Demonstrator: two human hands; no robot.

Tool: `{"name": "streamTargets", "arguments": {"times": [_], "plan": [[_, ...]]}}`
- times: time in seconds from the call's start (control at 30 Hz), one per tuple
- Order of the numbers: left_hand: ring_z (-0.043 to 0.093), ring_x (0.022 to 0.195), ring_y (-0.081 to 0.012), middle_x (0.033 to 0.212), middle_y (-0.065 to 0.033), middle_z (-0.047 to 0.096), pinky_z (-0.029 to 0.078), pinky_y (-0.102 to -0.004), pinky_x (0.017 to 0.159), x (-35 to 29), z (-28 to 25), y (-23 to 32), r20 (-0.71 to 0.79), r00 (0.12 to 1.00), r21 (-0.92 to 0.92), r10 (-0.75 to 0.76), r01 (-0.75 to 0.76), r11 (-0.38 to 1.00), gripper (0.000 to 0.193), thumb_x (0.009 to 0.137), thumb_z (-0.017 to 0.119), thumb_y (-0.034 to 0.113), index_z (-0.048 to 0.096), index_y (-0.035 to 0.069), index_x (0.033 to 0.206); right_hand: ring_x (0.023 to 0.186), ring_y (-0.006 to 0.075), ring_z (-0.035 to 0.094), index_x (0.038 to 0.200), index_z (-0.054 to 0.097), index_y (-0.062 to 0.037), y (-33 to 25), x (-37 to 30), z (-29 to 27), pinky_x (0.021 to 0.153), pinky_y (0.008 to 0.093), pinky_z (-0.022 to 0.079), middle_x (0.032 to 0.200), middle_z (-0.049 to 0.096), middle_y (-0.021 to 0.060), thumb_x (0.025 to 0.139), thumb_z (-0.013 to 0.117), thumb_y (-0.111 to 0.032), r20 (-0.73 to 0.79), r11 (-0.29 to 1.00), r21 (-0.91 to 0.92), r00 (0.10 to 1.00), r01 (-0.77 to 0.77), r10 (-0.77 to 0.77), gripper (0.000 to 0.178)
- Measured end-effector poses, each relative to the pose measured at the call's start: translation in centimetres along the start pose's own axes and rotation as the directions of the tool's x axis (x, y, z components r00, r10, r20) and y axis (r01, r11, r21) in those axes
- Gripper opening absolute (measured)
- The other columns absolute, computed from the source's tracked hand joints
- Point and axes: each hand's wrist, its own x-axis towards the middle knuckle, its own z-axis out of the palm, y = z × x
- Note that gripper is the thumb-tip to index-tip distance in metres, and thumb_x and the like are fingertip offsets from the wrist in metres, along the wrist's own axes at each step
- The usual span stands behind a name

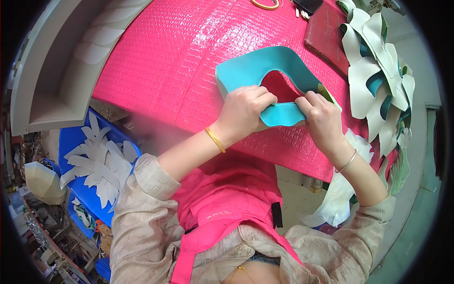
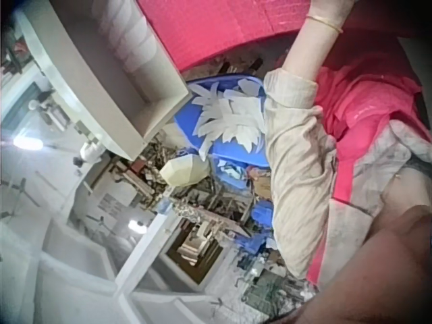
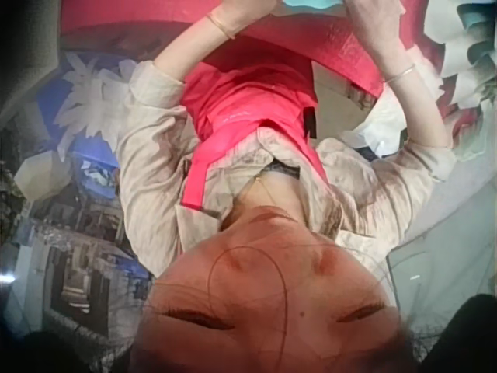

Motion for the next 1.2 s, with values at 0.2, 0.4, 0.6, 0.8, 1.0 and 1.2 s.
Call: {"name": "streamTargets", "arguments": {"times": [0.2, 0.4, 0.6, 0.8, 1.0, 1.2], "plan": [[0.057, 0.071, -0.0167, 0.073, -0.0012, 0.057, 0.042, -0.0325, 0.066, 4.7, -3.3, 0.3, 0.029, 0.938, 0.533, 0.347, -0.308, 0.788, 0.013, 0.065, 0.06, 0.017, 0.057, 0.01, 0.075, 0.07, 0.0212, 0.058, 0.079, 0.057, -0.0083, 2.4, 2.4, -0.9, 0.056, 0.0318, 0.047, 0.074, 0.053, 0.0051, 0.067, 0.054, -0.003, -0.351, 0.998, -0.055, 0.935, 0.042, -0.059, 0.013], [0.049, 0.071, -0.015, 0.067, -0.0015, 0.046, 0.038, -0.0289, 0.067, 4.6, -2.6, -1.9, 0.408, 0.62, 0.568, 0.67, -0.747, 0.346, 0.011, 0.063, 0.052, 0.02, 0.053, 0.01, 0.066, 0.08, 0.0232, 0.059, 0.094, 0.063, -0.007, 1.7, 0.0, 5.0, 0.066, 0.0304, 0.05, 0.088, 0.058, 0.0062, 0.069, 0.055, -0.003, -0.448, 0.999, 0.001, 0.893, 0.042, -0.037, 0.027], [0.052, 0.083, -0.0146, 0.081, -0.0017, 0.051, 0.036, -0.031, 0.081, -4.2, 0.4, 0.1, 0.308, 0.881, 0.629, 0.359, -0.472, 0.618, 0.017, 0.068, 0.05, 0.019, 0.058, 0.008, 0.079, 0.074, 0.0226, 0.062, 0.075, 0.059, -0.0049, -3.0, -3.5, 6.3, 0.06, 0.0314, 0.05, 0.082, 0.057, 0.009, 0.069, 0.055, -0.003, -0.071, 0.985, 0.169, 0.996, -0.043, 0.055, 0.008], [0.053, 0.078, -0.0216, 0.073, -0.0045, 0.054, 0.036, -0.0338, 0.077, -4.1, 1.8, 1.9, -0.049, 0.988, 0.449, -0.15, 0.156, 0.88, 0.017, 0.063, 0.072, 0.016, 0.061, 0.008, 0.073, 0.069, 0.0296, 0.062, 0.076, 0.065, -0.005, 0.1, 1.4, 5.0, 0.063, 0.0359, 0.05, 0.071, 0.062, 0.0149, 0.064, 0.064, -0.005, 0.306, 0.954, 0.282, 0.952, -0.101, 0.01, 0.012], [0.056, 0.074, -0.0247, 0.067, -0.0096, 0.059, 0.038, -0.0369, 0.075, -2.0, 2.0, 0.4, -0.008, 0.933, 0.378, -0.36, 0.336, 0.863, 0.015, 0.067, 0.068, 0.02, 0.066, 0.006, 0.072, 0.071, 0.0241, 0.063, 0.088, 0.069, -0.0064, 2.7, 6.0, 4.6, 0.068, 0.0326, 0.048, 0.075, 0.065, 0.0141, 0.066, 0.072, -0.017, 0.658, 0.861, 0.41, 0.751, -0.299, -0.053, 0.025], [0.06, 0.068, -0.0285, 0.066, -0.0172, 0.061, 0.04, -0.04, 0.069, -0.6, 1.5, 0.2, 0.142, 0.864, 0.452, -0.484, 0.378, 0.808, 0.021, 0.068, 0.067, 0.023, 0.065, 0.002, 0.068, 0.067, 0.0249, 0.062, 0.084, 0.069, -0.0059, 2.0, 6.3, 4.1, 0.065, 0.0329, 0.047, 0.072, 0.064, 0.0144, 0.063, 0.075, -0.024, 0.651, 0.873, 0.394, 0.758, -0.288, -0.043, 0.028]]}}
